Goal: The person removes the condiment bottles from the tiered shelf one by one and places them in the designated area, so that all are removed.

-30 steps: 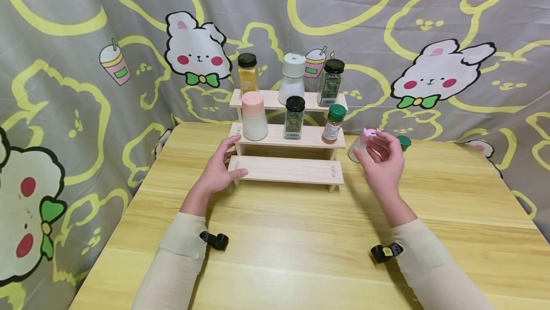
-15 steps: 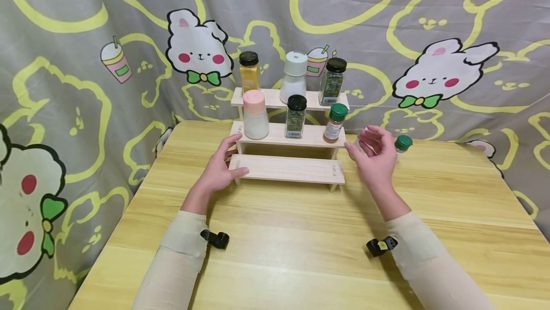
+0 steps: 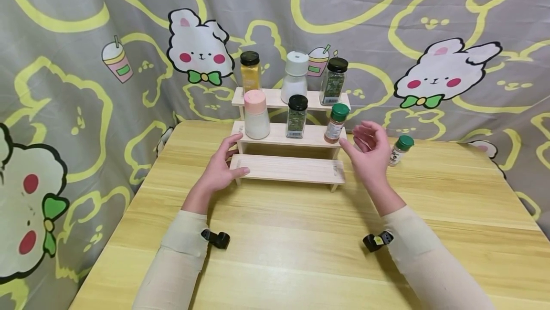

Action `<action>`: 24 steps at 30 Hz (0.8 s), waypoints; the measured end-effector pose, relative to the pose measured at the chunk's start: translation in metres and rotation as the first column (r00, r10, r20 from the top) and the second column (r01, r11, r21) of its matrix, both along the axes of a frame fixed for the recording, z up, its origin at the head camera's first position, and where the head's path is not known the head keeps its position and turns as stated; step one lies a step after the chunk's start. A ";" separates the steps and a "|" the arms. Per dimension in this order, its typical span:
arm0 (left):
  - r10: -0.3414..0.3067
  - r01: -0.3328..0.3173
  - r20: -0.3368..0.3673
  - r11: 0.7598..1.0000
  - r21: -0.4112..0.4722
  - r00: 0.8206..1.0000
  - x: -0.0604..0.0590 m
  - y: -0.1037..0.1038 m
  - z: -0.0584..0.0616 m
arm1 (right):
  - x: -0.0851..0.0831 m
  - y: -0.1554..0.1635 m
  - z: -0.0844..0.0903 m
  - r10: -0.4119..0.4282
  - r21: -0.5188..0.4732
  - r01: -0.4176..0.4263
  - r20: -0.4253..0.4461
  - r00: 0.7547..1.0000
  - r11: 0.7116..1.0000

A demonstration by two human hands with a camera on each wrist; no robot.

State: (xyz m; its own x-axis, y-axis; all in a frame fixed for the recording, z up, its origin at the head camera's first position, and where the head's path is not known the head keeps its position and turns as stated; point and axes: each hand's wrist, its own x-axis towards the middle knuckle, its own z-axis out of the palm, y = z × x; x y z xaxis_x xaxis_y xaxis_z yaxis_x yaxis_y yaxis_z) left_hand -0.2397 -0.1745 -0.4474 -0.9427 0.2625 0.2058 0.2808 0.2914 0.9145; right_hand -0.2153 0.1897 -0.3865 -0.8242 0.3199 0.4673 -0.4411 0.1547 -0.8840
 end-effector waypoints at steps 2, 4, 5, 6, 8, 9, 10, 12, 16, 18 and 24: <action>0.001 -0.001 0.000 1.000 0.003 1.000 0.000 0.000 0.000 | -0.006 0.001 -0.004 0.000 0.005 0.000 -0.003 1.000 1.000; 0.002 -0.002 0.000 1.000 0.007 1.000 0.000 0.000 0.000 | -0.011 0.003 -0.009 0.000 0.010 0.001 -0.006 1.000 1.000; 0.003 -0.003 0.000 1.000 0.008 1.000 0.000 0.000 0.000 | -0.014 0.003 -0.010 0.003 0.010 -0.003 -0.007 1.000 1.000; 0.003 -0.003 0.000 1.000 0.008 1.000 0.000 0.000 0.000 | -0.016 0.004 -0.012 0.004 0.011 -0.004 -0.007 1.000 1.000; 0.003 -0.003 0.000 1.000 0.009 1.000 0.000 0.000 0.000 | -0.019 0.003 -0.014 0.008 0.006 -0.008 -0.012 1.000 1.000; 0.003 -0.003 0.000 1.000 0.009 1.000 0.000 0.001 0.000 | -0.020 0.003 -0.014 0.011 0.003 -0.011 -0.014 1.000 1.000; 0.001 -0.001 -0.001 1.000 0.009 1.000 0.000 0.001 0.000 | -0.021 0.002 -0.014 0.014 -0.001 -0.014 -0.016 1.000 1.000; -0.002 0.002 -0.001 1.000 0.010 1.000 0.000 0.001 0.000 | -0.022 0.001 -0.014 0.015 -0.007 -0.015 -0.020 1.000 1.000; -0.009 0.009 0.003 1.000 0.017 1.000 -0.001 0.000 0.000 | -0.025 -0.002 -0.013 0.015 -0.010 -0.015 -0.023 1.000 1.000; -0.011 0.011 0.004 1.000 0.021 1.000 0.000 0.001 0.001 | -0.026 -0.003 -0.012 0.016 -0.002 -0.016 -0.025 1.000 1.000; -0.023 0.023 0.011 0.999 0.024 1.000 0.012 0.006 0.022 | -0.027 -0.009 -0.009 0.011 0.008 -0.011 -0.009 1.000 1.000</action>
